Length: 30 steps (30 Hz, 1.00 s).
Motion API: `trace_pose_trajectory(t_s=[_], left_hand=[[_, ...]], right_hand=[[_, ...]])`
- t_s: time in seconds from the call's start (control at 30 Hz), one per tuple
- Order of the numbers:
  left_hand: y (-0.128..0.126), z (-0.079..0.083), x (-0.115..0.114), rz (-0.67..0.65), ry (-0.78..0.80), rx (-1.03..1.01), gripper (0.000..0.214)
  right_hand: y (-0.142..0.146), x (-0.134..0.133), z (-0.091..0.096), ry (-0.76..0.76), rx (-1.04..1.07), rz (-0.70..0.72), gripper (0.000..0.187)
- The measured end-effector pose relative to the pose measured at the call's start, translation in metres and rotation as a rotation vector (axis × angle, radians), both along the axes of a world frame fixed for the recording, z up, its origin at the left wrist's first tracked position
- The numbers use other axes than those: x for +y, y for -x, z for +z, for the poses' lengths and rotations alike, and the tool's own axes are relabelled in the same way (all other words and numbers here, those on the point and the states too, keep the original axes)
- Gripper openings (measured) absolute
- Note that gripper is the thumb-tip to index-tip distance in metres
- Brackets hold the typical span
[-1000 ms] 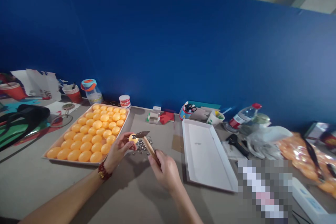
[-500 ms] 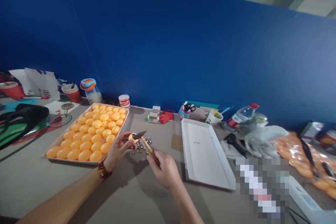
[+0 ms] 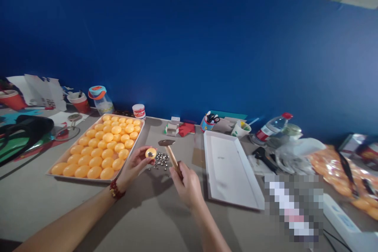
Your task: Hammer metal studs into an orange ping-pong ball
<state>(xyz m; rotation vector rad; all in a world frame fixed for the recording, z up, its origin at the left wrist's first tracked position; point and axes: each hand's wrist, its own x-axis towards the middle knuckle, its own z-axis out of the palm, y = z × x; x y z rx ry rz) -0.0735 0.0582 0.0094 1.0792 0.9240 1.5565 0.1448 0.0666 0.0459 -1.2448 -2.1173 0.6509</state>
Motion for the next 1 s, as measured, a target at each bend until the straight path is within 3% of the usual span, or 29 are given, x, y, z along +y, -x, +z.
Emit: trace_pose_trajectory(t_s=[0.17,0.37,0.73,1.0], left_hand=[[-0.002,-0.001,-0.003,0.01,0.028,-0.015,0.037],[-0.003,0.002,-0.006,0.028,0.034,0.051,0.031],[-0.005,0.007,-0.014,-0.026,-0.008,-0.012,0.036],[-0.007,0.01,-0.017,-0.076,-0.04,-0.046,0.037]], right_hand=[[0.002,0.006,-0.01,0.013,-0.117,-0.047,0.009],[0.006,0.009,-0.02,0.077,-0.454,-0.062,0.014],[0.015,0.008,-0.029,0.135,-0.407,-0.028,0.005],[0.019,0.007,-0.03,0.07,-0.387,-0.035,0.008]])
